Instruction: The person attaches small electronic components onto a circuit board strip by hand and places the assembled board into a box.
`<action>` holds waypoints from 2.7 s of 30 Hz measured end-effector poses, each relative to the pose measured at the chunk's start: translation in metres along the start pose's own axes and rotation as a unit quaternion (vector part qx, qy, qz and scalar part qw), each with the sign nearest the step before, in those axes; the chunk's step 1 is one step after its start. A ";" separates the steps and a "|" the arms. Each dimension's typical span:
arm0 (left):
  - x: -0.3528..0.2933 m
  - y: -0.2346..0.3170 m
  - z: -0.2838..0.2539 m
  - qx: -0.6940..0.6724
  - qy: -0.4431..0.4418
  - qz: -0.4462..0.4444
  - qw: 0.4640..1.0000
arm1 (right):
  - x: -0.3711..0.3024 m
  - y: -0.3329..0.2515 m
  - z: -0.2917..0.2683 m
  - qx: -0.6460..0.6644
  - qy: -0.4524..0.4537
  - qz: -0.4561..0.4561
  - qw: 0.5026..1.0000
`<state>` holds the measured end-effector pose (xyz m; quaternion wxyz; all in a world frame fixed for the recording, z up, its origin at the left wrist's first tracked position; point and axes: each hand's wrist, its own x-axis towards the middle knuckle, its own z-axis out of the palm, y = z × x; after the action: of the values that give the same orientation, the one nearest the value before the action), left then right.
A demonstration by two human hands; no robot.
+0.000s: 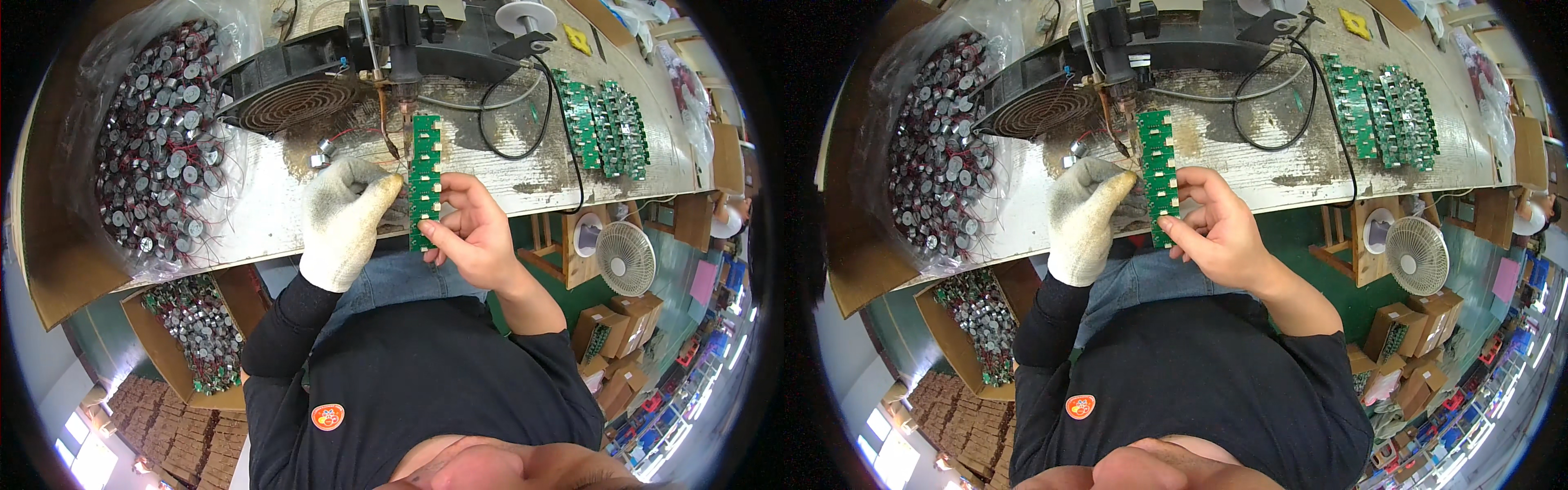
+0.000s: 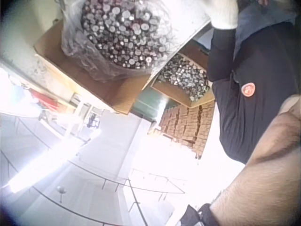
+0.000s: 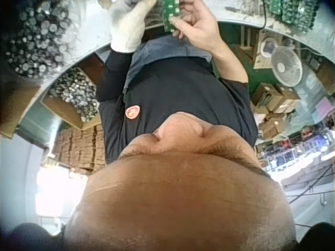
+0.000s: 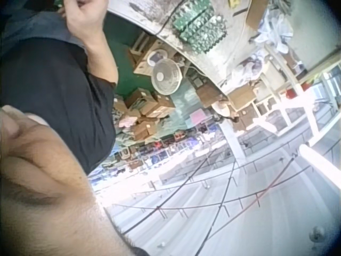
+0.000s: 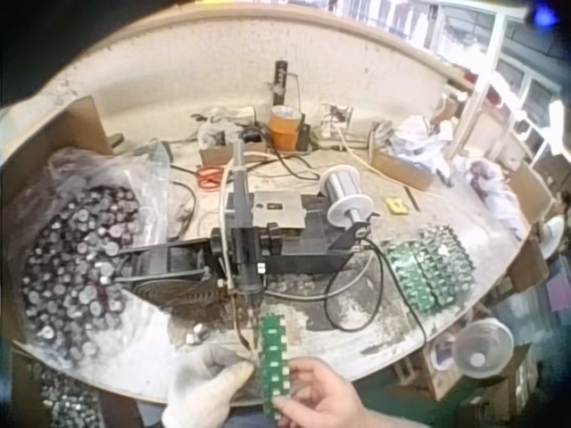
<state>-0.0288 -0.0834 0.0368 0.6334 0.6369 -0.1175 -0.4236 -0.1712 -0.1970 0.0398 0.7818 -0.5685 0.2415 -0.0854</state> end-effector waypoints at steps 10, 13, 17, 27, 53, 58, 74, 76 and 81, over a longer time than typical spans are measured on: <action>0.000 -0.006 0.001 0.003 0.024 0.013 1.000 | -0.001 0.000 0.000 -0.003 0.001 0.001 1.000; -0.003 -0.003 0.005 -0.035 0.036 0.001 0.999 | -0.002 0.002 -0.001 -0.001 0.001 0.009 1.000; -0.002 -0.007 0.001 -0.003 0.038 0.002 0.999 | -0.003 0.002 0.000 0.005 0.000 0.012 1.000; -0.006 0.003 0.003 0.052 0.041 0.025 0.997 | -0.004 0.003 0.001 0.003 0.010 0.014 1.000; -0.002 0.008 0.004 -0.057 0.012 -0.014 0.998 | -0.005 0.001 0.003 0.009 0.003 -0.003 1.000; 0.001 -0.003 0.002 -0.033 0.009 -0.007 0.999 | -0.006 0.004 0.001 0.013 0.003 0.000 1.000; 0.002 -0.003 -0.017 0.219 0.058 0.191 0.955 | -0.002 0.004 -0.002 0.006 0.036 0.024 0.999; 0.007 -0.009 -0.036 0.317 0.105 0.382 0.862 | 0.003 0.004 -0.004 -0.014 0.048 0.002 0.999; -0.024 0.002 -0.084 0.353 0.319 0.363 0.801 | 0.012 0.008 -0.007 0.001 0.056 -0.032 0.998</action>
<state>0.0152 -0.0076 0.0345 0.4739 0.8264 -0.2726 0.1351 -0.1657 -0.2051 0.0271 0.7645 -0.5694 0.2667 -0.1423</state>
